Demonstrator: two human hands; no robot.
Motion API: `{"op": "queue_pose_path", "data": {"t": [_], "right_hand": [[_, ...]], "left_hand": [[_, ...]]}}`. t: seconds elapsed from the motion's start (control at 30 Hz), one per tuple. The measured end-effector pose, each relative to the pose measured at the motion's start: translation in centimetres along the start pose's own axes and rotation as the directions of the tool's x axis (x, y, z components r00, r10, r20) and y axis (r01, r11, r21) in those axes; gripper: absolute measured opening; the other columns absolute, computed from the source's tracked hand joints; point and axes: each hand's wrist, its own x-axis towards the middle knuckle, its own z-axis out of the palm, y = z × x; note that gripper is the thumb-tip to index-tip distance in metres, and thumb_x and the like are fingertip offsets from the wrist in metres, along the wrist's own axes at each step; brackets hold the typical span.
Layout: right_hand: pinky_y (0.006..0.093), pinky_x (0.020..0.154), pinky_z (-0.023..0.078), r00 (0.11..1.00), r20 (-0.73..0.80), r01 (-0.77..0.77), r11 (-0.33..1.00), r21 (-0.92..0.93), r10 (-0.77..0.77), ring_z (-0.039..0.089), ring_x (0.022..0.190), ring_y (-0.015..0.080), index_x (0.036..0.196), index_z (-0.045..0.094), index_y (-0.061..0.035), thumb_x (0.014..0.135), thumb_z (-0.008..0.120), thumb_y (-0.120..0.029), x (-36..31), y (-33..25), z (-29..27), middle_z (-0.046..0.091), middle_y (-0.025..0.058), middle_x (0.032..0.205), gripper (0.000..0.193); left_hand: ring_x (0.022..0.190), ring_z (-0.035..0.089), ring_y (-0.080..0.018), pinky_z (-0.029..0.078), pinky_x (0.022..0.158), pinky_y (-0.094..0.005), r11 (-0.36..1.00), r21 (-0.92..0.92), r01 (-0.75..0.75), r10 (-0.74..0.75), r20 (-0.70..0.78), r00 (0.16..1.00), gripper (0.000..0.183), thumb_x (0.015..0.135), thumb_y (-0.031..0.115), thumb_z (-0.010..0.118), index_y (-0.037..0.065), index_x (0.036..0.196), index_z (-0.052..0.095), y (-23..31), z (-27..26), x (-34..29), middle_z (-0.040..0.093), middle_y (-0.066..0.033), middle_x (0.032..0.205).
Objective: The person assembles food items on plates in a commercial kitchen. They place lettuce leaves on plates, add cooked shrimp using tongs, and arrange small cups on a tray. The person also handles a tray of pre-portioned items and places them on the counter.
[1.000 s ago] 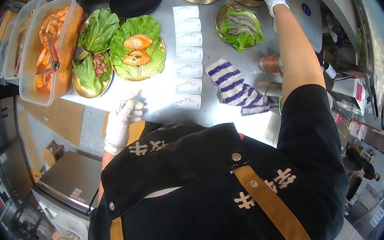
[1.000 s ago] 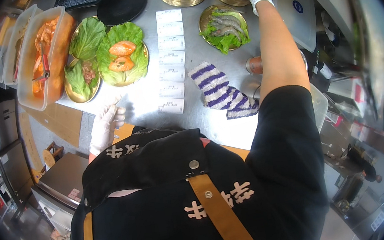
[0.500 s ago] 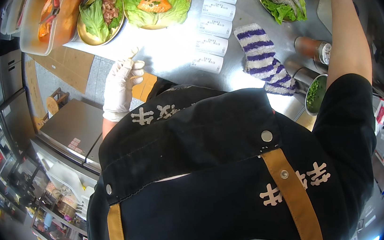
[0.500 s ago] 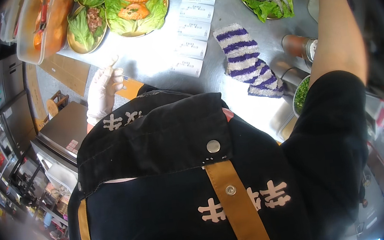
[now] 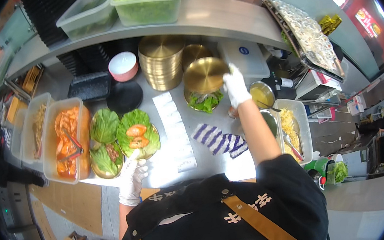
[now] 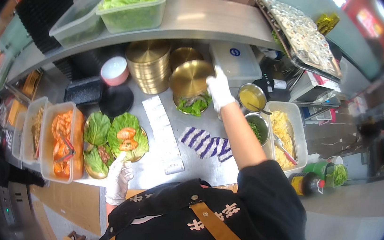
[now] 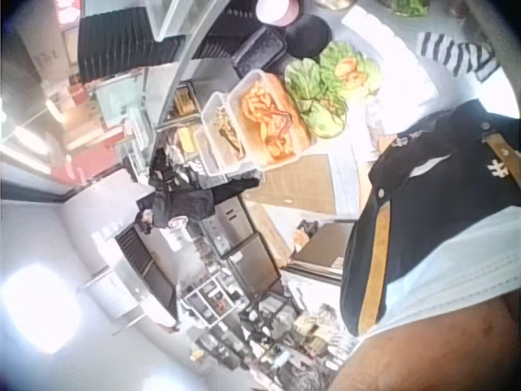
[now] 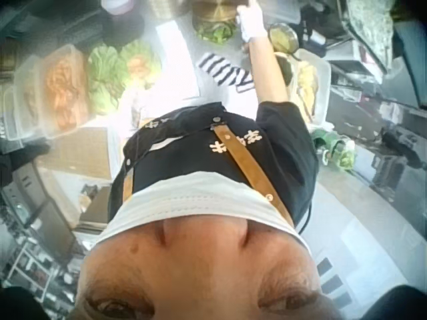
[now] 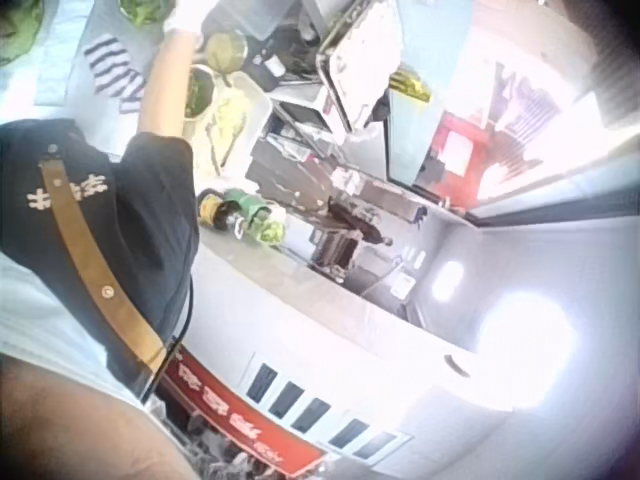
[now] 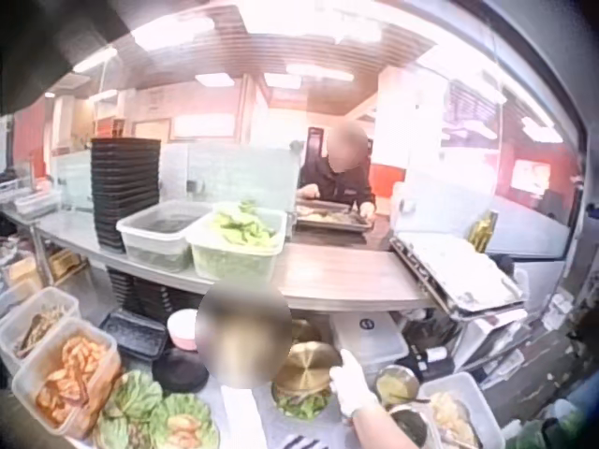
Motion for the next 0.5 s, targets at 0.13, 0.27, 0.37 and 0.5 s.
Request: {"op": "queue_pose_path", "data": {"t": [0.13,0.27,0.37,0.5], "right_hand": [[0.0185,0.05,0.041,0.981,0.189,-0.079,0.987,0.139,0.052,0.051,0.063,0.0052,0.15,0.038,-0.002,0.083,0.046,0.002,-7.8,1.6,-0.6,0.064,0.0071,0.116,0.068],[0.0156,0.054,0.044,0.911,0.413,-0.096,0.964,0.249,-0.016,0.056,0.079,0.0037,0.151,0.035,-0.0016,0.083,0.045,0.004,-12.7,3.5,1.3,0.057,0.0066,0.133,0.07],[0.0168,0.07,0.05,0.82,0.567,-0.252,0.939,0.233,0.079,0.059,0.1,0.0067,0.154,0.029,-0.0033,0.084,0.045,0.005,-14.8,3.6,2.3,0.05,0.0035,0.143,0.073],[0.0264,0.107,0.037,0.779,0.627,-0.21,0.949,0.236,0.016,0.045,0.131,0.0119,0.154,0.031,-0.0042,0.083,0.044,0.007,-16.2,2.7,3.0,0.047,0.0043,0.146,0.073]], "left_hand": [[0.093,0.065,-0.0178,0.057,0.072,-0.0281,0.996,-0.034,0.086,-0.081,0.119,0.99,0.048,0.102,0.033,0.053,0.007,0.142,0.049,0.3,1.1,2.0,0.062,-0.0076,0.115],[0.107,0.064,-0.0229,0.06,0.079,-0.0353,0.97,-0.158,0.185,-0.134,0.289,0.948,0.059,0.102,0.044,0.049,0.005,0.146,0.041,0.4,3.0,3.1,0.059,-0.0124,0.126],[0.114,0.062,-0.0249,0.059,0.087,-0.0391,0.954,-0.226,0.198,-0.106,0.361,0.927,0.06,0.103,0.046,0.047,0.006,0.146,0.039,1.0,4.4,2.6,0.054,-0.014,0.134],[0.123,0.058,-0.0282,0.055,0.097,-0.043,0.941,-0.299,0.16,-0.04,0.371,0.928,0.056,0.104,0.044,0.045,0.005,0.144,0.04,1.1,5.5,1.8,0.051,-0.0155,0.141]]}}
